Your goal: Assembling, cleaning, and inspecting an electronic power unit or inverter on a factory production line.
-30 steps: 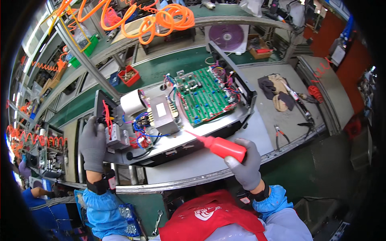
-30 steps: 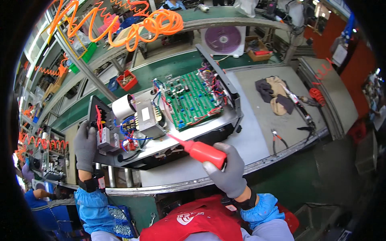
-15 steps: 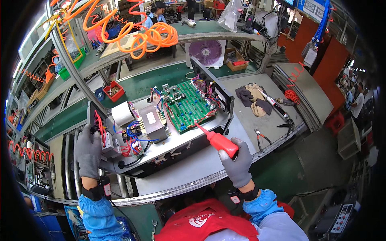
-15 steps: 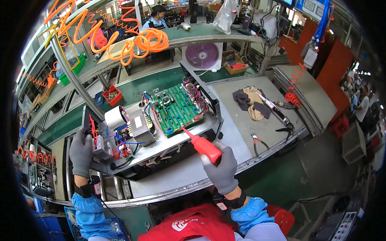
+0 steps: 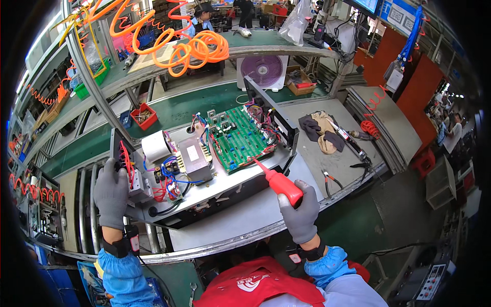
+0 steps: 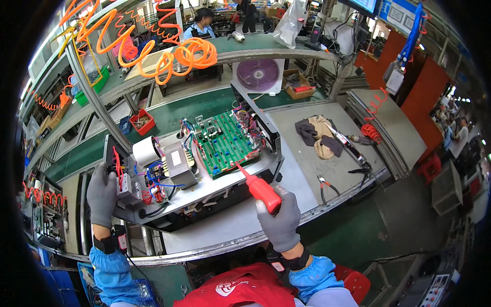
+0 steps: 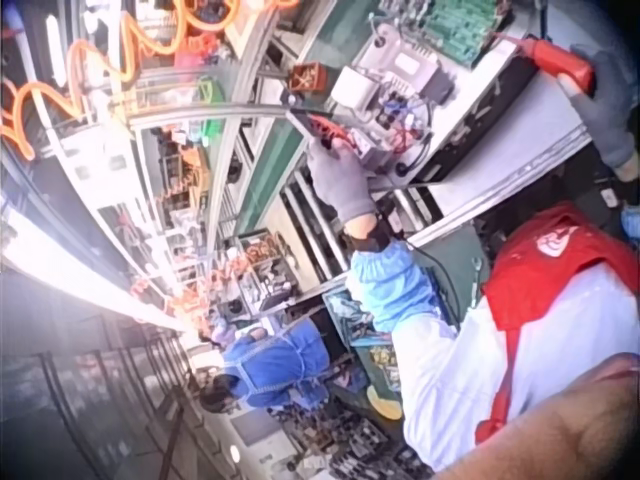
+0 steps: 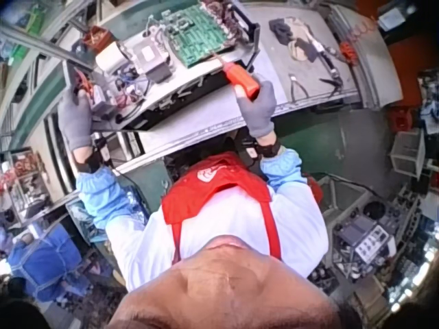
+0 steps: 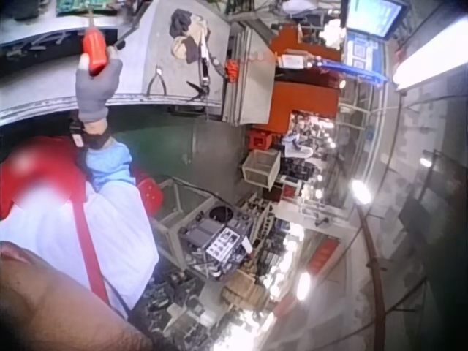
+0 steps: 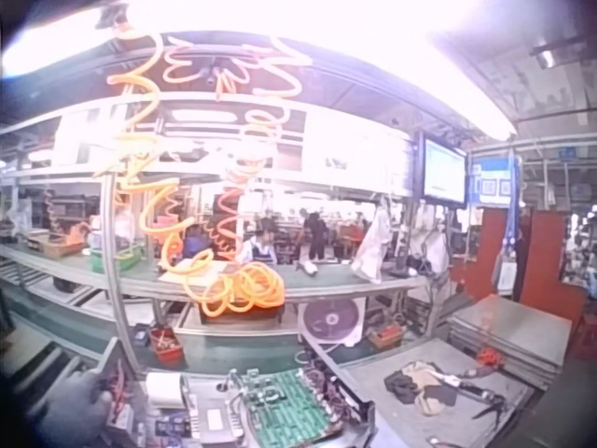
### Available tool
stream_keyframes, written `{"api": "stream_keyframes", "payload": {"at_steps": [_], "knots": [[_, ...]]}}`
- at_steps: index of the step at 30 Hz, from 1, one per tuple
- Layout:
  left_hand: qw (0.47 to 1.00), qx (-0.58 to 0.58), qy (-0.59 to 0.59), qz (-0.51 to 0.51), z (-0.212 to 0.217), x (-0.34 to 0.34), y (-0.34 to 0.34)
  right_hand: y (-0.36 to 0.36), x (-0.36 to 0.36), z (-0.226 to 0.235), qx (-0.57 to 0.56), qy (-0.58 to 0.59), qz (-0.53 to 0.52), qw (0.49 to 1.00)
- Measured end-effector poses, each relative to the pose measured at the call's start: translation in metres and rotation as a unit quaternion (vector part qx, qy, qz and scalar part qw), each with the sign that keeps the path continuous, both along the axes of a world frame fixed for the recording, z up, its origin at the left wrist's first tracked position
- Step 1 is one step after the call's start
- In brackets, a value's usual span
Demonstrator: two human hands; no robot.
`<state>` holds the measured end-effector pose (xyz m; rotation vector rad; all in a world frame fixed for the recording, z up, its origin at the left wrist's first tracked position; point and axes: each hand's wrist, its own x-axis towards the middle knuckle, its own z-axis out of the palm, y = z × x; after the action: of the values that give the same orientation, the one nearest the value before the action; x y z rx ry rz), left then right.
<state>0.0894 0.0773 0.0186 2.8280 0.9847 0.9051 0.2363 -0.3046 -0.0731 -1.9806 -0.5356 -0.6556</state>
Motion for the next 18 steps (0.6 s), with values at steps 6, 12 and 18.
{"api": "stream_keyframes", "payload": {"at_steps": [6,12,18], "knots": [[1.000,-0.014,-0.001,0.002,-0.002,-0.001,0.003,0.000,0.000,0.002,0.012,0.014,0.012,1.000],[1.000,-0.017,-0.001,0.007,-0.001,-0.001,0.002,0.001,0.000,0.001,0.000,-0.007,0.011,1.000],[1.000,-0.007,-0.009,-0.009,-0.001,-0.002,0.000,-0.012,-0.003,0.004,0.131,0.118,0.091,0.980]]}}
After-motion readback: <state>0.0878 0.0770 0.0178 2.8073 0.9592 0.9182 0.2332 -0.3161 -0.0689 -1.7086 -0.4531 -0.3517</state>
